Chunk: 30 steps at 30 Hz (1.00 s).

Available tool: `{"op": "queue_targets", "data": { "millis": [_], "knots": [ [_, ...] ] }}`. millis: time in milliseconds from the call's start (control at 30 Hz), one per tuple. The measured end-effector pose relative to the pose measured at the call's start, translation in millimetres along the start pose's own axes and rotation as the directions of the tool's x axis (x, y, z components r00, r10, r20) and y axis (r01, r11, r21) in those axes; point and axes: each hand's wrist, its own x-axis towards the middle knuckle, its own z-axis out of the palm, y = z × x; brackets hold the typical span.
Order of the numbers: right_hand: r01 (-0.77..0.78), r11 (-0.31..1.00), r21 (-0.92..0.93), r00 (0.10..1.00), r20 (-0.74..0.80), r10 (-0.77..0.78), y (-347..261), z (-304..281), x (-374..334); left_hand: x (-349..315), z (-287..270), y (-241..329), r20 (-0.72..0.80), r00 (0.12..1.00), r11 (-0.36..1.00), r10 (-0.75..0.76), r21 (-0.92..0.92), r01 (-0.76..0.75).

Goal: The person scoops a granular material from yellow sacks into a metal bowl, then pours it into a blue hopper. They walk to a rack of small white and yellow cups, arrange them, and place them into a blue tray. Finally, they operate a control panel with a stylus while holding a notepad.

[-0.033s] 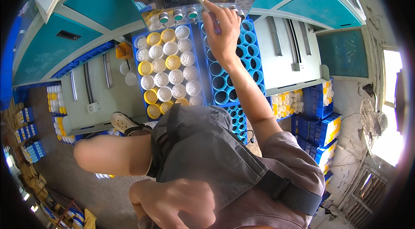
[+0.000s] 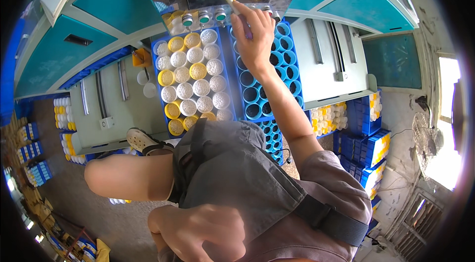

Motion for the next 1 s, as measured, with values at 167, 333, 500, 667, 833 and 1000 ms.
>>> {"op": "queue_targets", "data": {
  "millis": [167, 333, 500, 667, 833, 1000],
  "knots": [
    [-0.009, 1.0, 0.019, 0.999, 0.05, 0.008, 0, 1, -4, -4, 0, -2, 0.062, 0.998, 0.998, 0.006, 0.055, -0.01],
    [0.021, 1.0, 0.003, 1.0, 0.018, -0.021, 3, 3, -5, -3, 1, -12, -0.234, 0.97, 0.976, 0.07, 0.219, -0.017],
    [0.001, 1.0, 0.026, 0.999, 0.036, -0.002, 6, 2, -9, -1, 6, 9, -0.396, 0.822, 0.578, 0.409, 0.81, 0.103],
    [-0.043, 0.999, 0.02, 0.997, 0.064, 0.042, 2, 0, -14, 4, 15, 23, -0.039, 0.895, 0.205, 0.445, 0.977, -0.059],
    [-0.028, 1.0, -0.007, 0.999, -0.019, 0.028, 5, -5, -5, 9, 22, 28, 0.161, 0.918, -0.031, 0.362, 0.987, -0.161],
    [-0.052, 0.982, -0.183, 0.999, -0.024, 0.048, 13, -11, 5, 12, 30, 32, 0.231, 0.923, -0.158, 0.307, 0.969, -0.19]
  ]
}}
